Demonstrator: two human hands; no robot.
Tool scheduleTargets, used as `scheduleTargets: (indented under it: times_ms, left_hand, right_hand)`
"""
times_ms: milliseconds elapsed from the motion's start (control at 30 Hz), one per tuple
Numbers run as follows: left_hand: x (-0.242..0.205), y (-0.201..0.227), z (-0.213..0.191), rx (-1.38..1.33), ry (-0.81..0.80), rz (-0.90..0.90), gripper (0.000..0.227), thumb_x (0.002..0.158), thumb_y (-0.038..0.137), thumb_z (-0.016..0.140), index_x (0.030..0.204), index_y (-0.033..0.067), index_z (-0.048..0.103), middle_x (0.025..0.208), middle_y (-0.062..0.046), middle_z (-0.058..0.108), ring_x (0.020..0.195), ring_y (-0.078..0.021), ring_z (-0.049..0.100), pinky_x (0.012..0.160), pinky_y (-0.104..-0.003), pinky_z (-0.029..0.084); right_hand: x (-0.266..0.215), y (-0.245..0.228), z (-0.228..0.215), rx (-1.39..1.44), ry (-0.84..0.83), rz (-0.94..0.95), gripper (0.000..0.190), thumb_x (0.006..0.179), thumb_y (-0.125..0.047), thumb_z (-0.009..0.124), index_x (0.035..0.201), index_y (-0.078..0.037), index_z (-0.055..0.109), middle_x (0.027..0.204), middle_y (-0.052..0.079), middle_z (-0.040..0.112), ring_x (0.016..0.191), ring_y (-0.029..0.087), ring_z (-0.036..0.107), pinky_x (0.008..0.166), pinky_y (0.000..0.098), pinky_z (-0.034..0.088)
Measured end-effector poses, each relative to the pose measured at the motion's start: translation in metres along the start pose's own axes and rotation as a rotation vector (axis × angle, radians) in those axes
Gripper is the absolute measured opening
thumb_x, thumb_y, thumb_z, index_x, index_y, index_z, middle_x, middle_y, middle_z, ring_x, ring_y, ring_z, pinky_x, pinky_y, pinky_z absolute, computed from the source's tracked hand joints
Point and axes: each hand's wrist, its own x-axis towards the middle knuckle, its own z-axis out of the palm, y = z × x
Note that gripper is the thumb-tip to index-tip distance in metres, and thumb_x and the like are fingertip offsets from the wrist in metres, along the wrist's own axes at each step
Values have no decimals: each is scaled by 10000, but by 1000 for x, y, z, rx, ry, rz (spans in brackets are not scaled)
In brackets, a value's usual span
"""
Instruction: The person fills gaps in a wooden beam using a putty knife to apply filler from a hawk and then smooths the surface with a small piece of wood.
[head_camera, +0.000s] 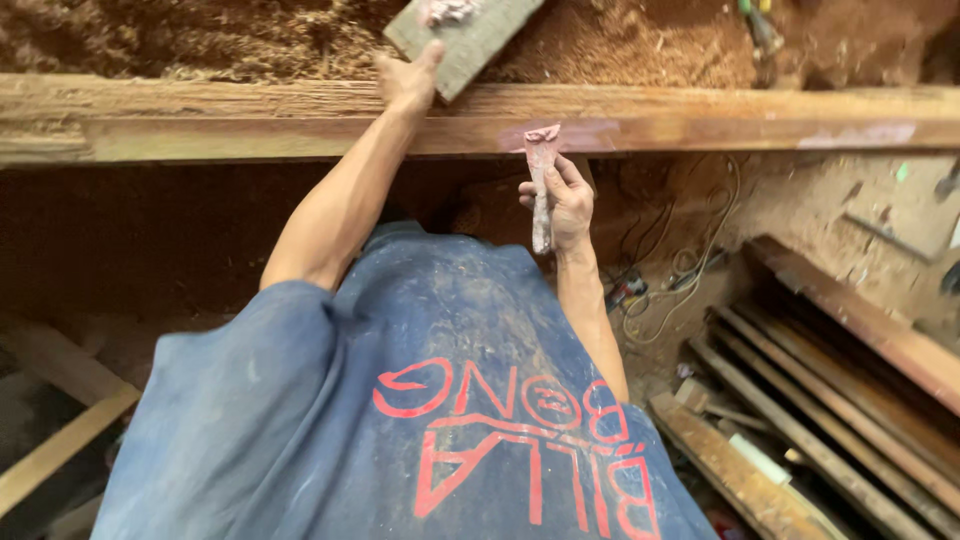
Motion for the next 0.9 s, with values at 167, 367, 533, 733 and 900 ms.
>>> scheduleTargets:
  times_ms: [167, 367, 533, 733, 900]
  left_hand:
    - [0, 18, 1, -330, -193, -162, 565, 674, 329, 870, 1053, -65, 725, 1024, -183, 788, 909, -254, 772, 834, -351, 614]
    - [-16, 21, -37, -423, -179, -104, 502, 727, 277, 748, 1122, -21, 669, 936, -176, 747, 704, -242, 689, 596, -410, 572]
    - [-23, 4, -54, -395, -137, -36, 499, 768, 325, 777, 1090, -49, 707, 915, -133, 765, 748, -187, 711, 676, -336, 613]
    - [-28, -2, -51, -370, -111, 53, 440, 809, 320, 767, 1080, -26, 747, 937, -139, 780, 784, -202, 730, 730, -345, 608]
    - [-34, -6, -50, -355, -105, 93, 426, 831, 354, 758, 1082, 12, 717, 949, -134, 782, 821, -218, 740, 779, -363, 611]
  right_hand:
    - [8, -12, 33, -99, 3, -43, 389, 1021, -135, 628, 1358, 50, 577, 1069, 126, 713, 802, 208, 747, 666, 321, 639]
    - [33, -38, 72, -360, -48, -182, 426, 1037, -115, 603, 1421, 56, 535, 1096, 150, 695, 852, 194, 744, 704, 301, 656]
    - [122, -28, 107, -822, 12, -192, 413, 1016, -90, 537, 1405, 49, 517, 1215, 201, 564, 810, 188, 716, 640, 272, 646]
    - [189, 13, 135, -1021, 65, -264, 239, 1056, -119, 558, 1216, 53, 605, 1102, 234, 628, 739, 230, 611, 551, 329, 502]
    - [142, -44, 136, -1231, 36, 125, 241, 972, -125, 571, 1196, -42, 603, 887, 137, 656, 582, 159, 586, 454, 295, 485]
